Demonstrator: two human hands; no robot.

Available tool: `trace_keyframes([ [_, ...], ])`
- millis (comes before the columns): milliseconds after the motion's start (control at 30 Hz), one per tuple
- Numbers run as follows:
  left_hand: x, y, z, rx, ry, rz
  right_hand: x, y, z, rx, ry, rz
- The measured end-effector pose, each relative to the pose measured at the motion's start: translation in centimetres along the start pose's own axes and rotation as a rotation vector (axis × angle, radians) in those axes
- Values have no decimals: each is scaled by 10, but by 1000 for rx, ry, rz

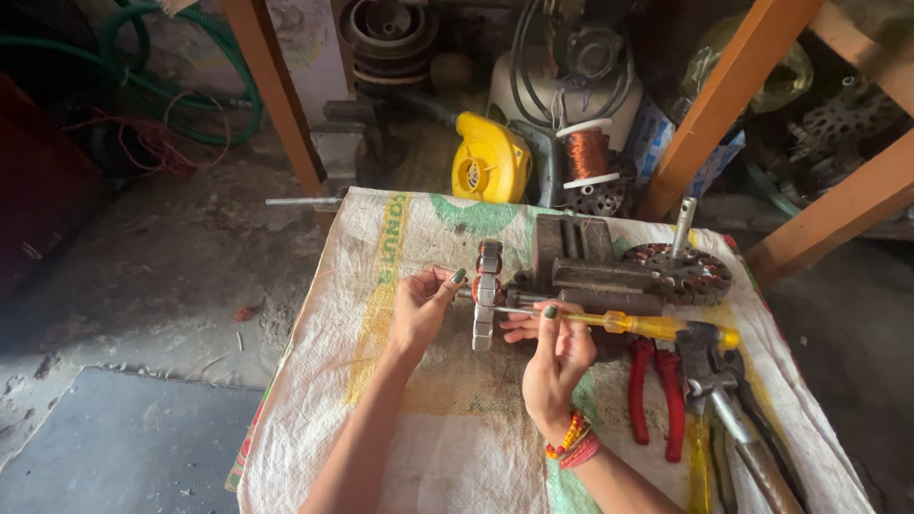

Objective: The person assembles a motor armature clamped near a bench vise, fitting small metal components one at a time onto the rotor segments by hand. They reposition the rotor between fittings and use a screwdriver to tighten or seat a part partway through.

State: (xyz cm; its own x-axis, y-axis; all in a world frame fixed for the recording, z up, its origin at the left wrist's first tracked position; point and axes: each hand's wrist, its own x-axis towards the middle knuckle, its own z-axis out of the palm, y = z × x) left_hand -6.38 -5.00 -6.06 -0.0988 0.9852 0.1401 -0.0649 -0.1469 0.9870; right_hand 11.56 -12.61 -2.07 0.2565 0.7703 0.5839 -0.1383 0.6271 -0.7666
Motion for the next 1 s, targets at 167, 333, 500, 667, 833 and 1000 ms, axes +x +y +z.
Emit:
trace_keyframes([
  [167,0,-1,-1,30,13,11,-10,8,-4,-18,21,122],
  [333,2,-4,0,-63,-6,8,-8,19,4,-99,-141,76],
  [500,2,-8,0,-58,3,10,-7,9,4,-20,-107,221],
  [667,4,-10,1,-61,-2,-4,-4,3,5,89,27,194],
  [833,3,-11,-1,-15,-5,-31,-5,12,5,-40,-136,255],
  [1000,2,-9,0,-52,-9,28,-3,16,1,-8,-85,211],
])
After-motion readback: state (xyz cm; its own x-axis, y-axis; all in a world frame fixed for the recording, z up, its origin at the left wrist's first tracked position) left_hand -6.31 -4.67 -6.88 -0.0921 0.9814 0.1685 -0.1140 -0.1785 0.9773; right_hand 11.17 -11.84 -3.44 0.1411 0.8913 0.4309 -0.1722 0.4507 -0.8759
